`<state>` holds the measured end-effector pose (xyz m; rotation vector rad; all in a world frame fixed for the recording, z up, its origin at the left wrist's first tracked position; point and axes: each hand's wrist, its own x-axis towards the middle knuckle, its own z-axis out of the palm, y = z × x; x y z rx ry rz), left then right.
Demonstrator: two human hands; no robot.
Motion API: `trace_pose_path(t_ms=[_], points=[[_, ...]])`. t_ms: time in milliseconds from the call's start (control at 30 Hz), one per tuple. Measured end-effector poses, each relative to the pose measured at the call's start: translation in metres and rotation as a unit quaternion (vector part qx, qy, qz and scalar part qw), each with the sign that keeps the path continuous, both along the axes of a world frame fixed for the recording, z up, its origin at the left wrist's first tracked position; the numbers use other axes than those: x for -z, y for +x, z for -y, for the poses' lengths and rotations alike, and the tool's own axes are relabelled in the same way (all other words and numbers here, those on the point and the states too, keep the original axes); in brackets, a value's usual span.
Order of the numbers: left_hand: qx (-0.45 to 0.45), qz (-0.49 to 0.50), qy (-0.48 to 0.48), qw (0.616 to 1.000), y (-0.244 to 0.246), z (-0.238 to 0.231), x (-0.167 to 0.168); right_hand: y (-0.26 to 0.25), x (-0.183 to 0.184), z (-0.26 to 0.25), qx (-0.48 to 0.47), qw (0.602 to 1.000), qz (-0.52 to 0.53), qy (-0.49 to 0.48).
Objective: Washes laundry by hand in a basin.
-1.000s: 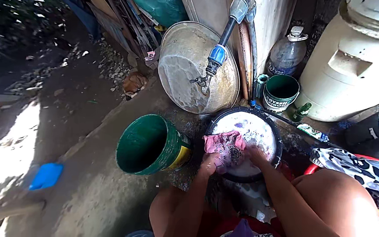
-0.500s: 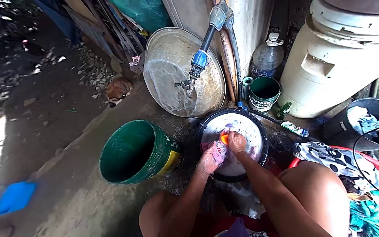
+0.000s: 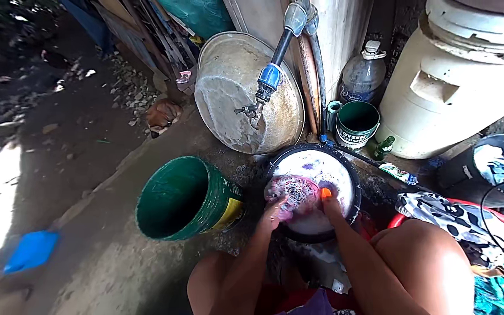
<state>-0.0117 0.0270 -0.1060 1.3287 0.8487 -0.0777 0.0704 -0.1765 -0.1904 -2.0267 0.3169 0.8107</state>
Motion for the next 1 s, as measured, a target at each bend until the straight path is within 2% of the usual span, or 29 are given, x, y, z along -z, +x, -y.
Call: trace_pose_path(t_ms=[33,100,200,300,367,400,500,667,767,833,933,1000], points=[[0.008,-0.033,0.052,0.998,0.002,0.006,0.000,-0.003,0.003,0.001,0.002,1.000,-0.002,0.000],[-0.007,-0.052,0.076,0.996,0.004,0.015,0.001,-0.006,-0.007,-0.008,0.021,0.999,0.036,0.027],[-0.045,-0.022,-0.039,0.998,0.008,0.019,-0.010,-0.016,-0.063,-0.052,0.020,0.984,0.128,0.123],[-0.065,0.060,-0.172,0.981,-0.002,0.025,-0.035,-0.038,-0.145,-0.096,-0.083,0.946,0.267,0.166],[-0.053,0.112,-0.198,0.972,-0.003,0.028,-0.060,-0.034,-0.179,-0.099,-0.113,0.924,0.341,0.130],[-0.038,0.115,-0.194,0.973,0.002,0.030,-0.074,-0.022,-0.189,-0.091,-0.117,0.933,0.330,0.081],[0.005,0.133,-0.212,0.968,0.011,0.025,-0.110,0.013,-0.199,-0.071,-0.067,0.947,0.313,-0.015],[0.010,0.201,-0.269,0.942,0.009,0.035,-0.138,-0.031,-0.243,-0.093,-0.077,0.874,0.473,0.072],[0.045,0.180,-0.226,0.956,0.011,0.034,-0.151,-0.006,-0.253,-0.070,-0.045,0.925,0.378,0.020],[0.055,0.192,-0.231,0.952,0.010,0.031,-0.156,0.007,-0.254,-0.060,-0.017,0.931,0.365,-0.019],[0.030,0.233,-0.267,0.935,0.010,0.038,-0.159,-0.025,-0.268,-0.076,-0.056,0.889,0.453,0.028],[0.028,0.230,-0.260,0.938,0.008,0.040,-0.159,-0.039,-0.264,-0.082,-0.062,0.856,0.509,0.064]])
